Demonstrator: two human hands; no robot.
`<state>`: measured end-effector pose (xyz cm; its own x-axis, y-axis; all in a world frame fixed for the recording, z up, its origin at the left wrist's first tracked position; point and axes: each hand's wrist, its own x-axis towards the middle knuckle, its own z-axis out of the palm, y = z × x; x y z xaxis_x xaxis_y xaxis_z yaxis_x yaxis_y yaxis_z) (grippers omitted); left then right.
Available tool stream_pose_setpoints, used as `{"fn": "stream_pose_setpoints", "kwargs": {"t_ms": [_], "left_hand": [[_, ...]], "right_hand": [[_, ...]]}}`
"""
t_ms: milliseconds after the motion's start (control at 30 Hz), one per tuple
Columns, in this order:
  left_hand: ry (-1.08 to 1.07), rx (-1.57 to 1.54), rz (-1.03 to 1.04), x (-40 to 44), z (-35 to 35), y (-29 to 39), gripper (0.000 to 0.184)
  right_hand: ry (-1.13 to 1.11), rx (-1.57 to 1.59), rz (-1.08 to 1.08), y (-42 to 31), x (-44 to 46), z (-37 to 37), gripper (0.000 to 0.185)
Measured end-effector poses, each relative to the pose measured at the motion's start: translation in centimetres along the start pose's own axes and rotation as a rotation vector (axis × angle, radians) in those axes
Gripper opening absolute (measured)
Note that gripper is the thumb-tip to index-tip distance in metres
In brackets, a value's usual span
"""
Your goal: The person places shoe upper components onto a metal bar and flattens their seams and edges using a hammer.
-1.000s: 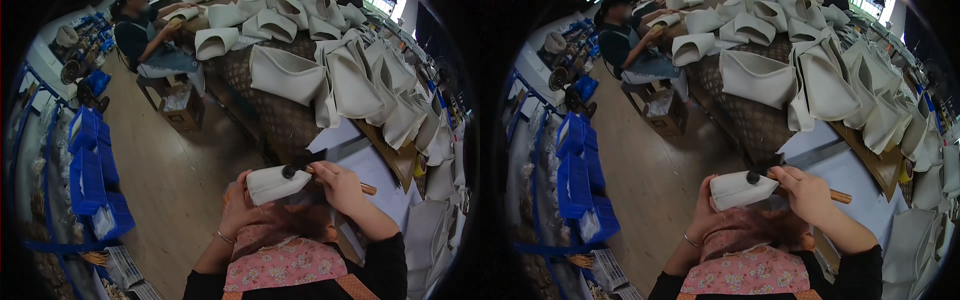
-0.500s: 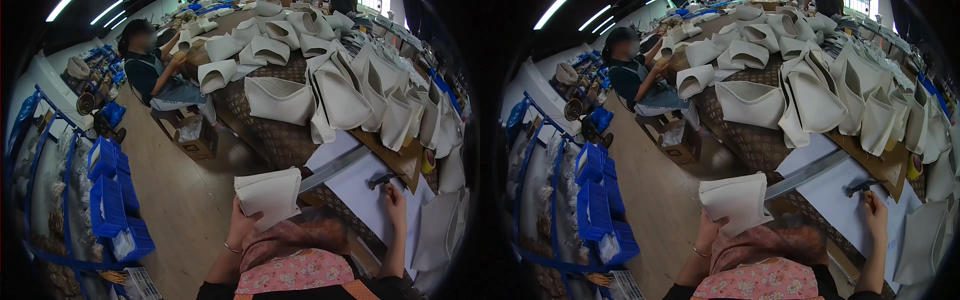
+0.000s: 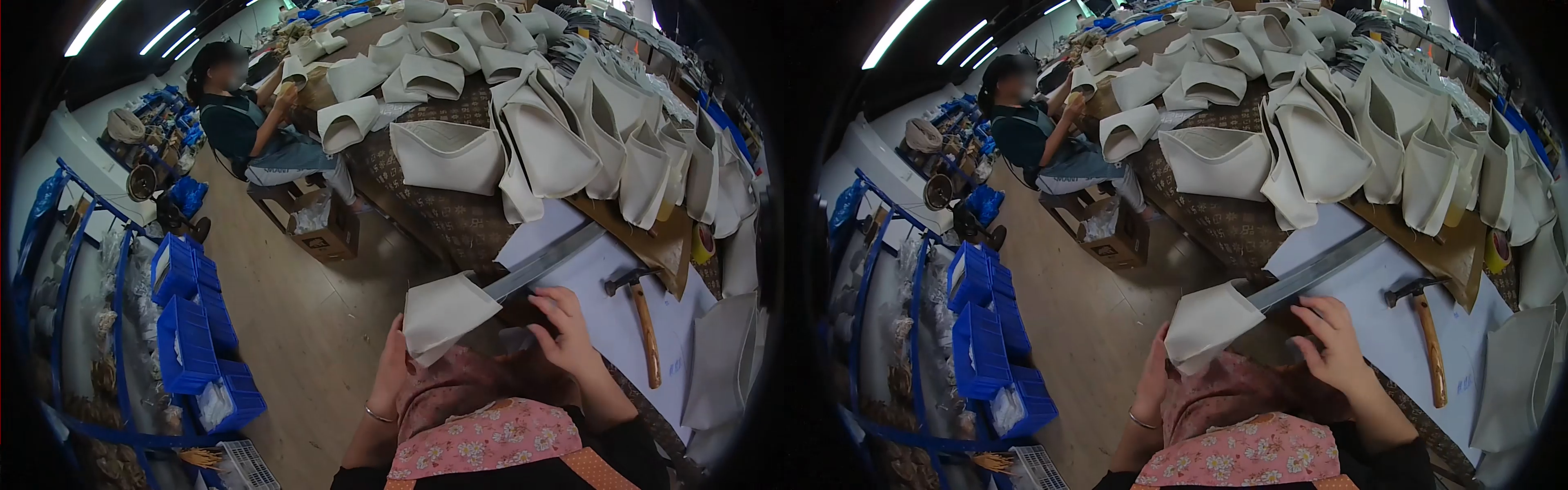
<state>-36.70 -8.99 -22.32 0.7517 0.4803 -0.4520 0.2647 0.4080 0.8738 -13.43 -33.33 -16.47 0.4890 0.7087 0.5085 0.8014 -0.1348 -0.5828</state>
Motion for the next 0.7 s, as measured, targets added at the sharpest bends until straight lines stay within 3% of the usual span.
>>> {"fn": "stream_pose_setpoints", "kwargs": {"t_ms": [67, 200, 267, 300, 367, 600, 700], "left_hand": [[0.026, 0.062, 0.447, 0.5, -0.9, -1.4, 0.056], [0.228, 0.376, 0.518, -1.4, 2.6, 3.3, 0.055], [0.255, 0.592, 0.766, -0.7, 1.9, 3.5, 0.042], [0.252, 0.594, 0.765, -0.8, 1.8, 3.7, 0.042], [0.158, 0.618, 0.772, -0.9, 1.9, 4.2, 0.019], [0.024, 0.791, 0.88, -0.3, 1.1, 6.7, 0.017], [0.112, 0.827, 0.854, 0.0, 1.4, 7.2, 0.018]], "right_hand": [[-0.026, 0.063, -0.081, -0.7, 1.8, 2.4, 0.048], [-0.103, 0.054, -0.144, 0.0, 4.0, 5.5, 0.031], [-0.098, 0.038, -0.159, 0.4, 5.0, 5.8, 0.024], [-0.11, 0.049, -0.121, 0.4, 5.4, 5.8, 0.02], [-0.12, 0.06, -0.081, 0.5, 5.5, 5.8, 0.016], [-0.099, 0.127, -0.074, 1.5, 5.1, 6.0, 0.016], [-0.107, 0.119, -0.055, 1.3, 5.2, 6.0, 0.017]]}}
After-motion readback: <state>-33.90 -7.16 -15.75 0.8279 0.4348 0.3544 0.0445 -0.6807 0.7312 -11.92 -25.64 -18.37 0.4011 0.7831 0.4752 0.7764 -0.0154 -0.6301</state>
